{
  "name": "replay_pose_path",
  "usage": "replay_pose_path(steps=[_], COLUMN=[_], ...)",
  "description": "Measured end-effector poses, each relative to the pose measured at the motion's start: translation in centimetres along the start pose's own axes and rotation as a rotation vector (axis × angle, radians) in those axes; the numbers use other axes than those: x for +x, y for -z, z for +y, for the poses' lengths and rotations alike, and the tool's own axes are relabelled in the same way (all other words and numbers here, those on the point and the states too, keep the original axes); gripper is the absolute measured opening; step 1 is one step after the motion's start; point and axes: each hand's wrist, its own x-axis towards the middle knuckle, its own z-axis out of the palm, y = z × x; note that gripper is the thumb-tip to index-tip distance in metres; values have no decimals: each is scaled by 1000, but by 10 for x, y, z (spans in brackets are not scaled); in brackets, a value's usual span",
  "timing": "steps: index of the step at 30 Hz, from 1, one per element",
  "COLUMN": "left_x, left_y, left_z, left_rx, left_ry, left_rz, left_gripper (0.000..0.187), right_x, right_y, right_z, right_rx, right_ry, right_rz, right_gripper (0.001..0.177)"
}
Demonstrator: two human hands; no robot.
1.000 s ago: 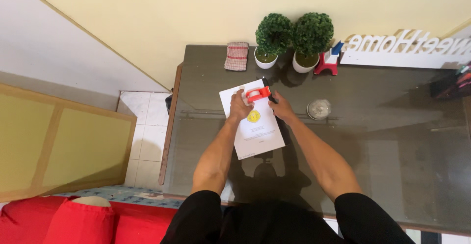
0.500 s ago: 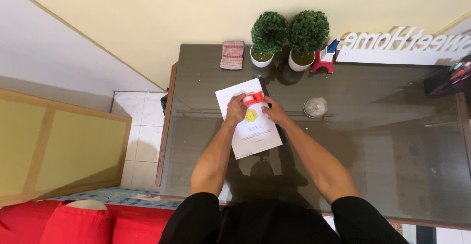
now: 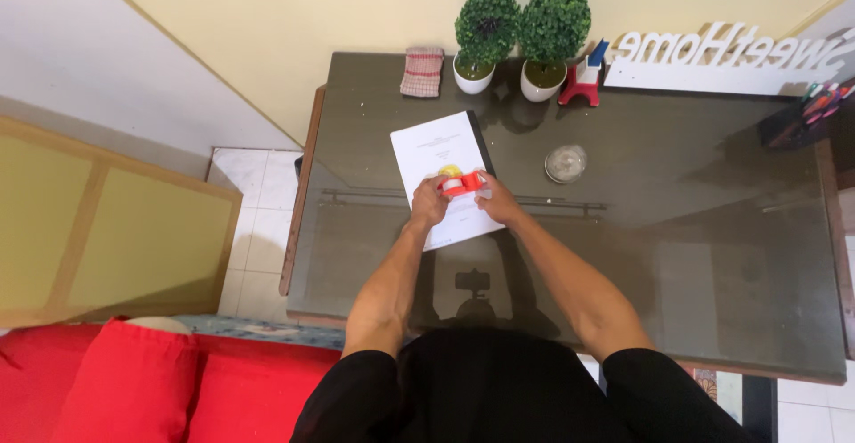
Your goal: The person places several items from a glass-topped table into a drawer, including a patterned book, a red tape dispenser, a glass jar, and a document. The person then wipes the table surface with a cloth.
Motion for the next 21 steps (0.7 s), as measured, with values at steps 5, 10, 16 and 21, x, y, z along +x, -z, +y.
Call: replay_pose_path(steps=[5, 10, 16, 21], left_x=[-54, -97, -146, -188], left_y=[-13, -27, -57, -70], left_z=[12, 23, 29, 47], left_rx=[-31, -29, -46, -162], left_ry=[0, -75, -92, -120], left_rz=[-23, -7, 52, 128], left_gripper=[51, 55, 50, 52], right_x=[-37, -78, -131, -167], right_y=[7, 23, 45, 51], right_z=[7, 16, 36, 53], right_rx=[-30, -86, -222, -16], right_ry=[15, -57, 50, 56], right_rz=[-50, -98, -115, -126], right_gripper=[78, 59, 51, 49])
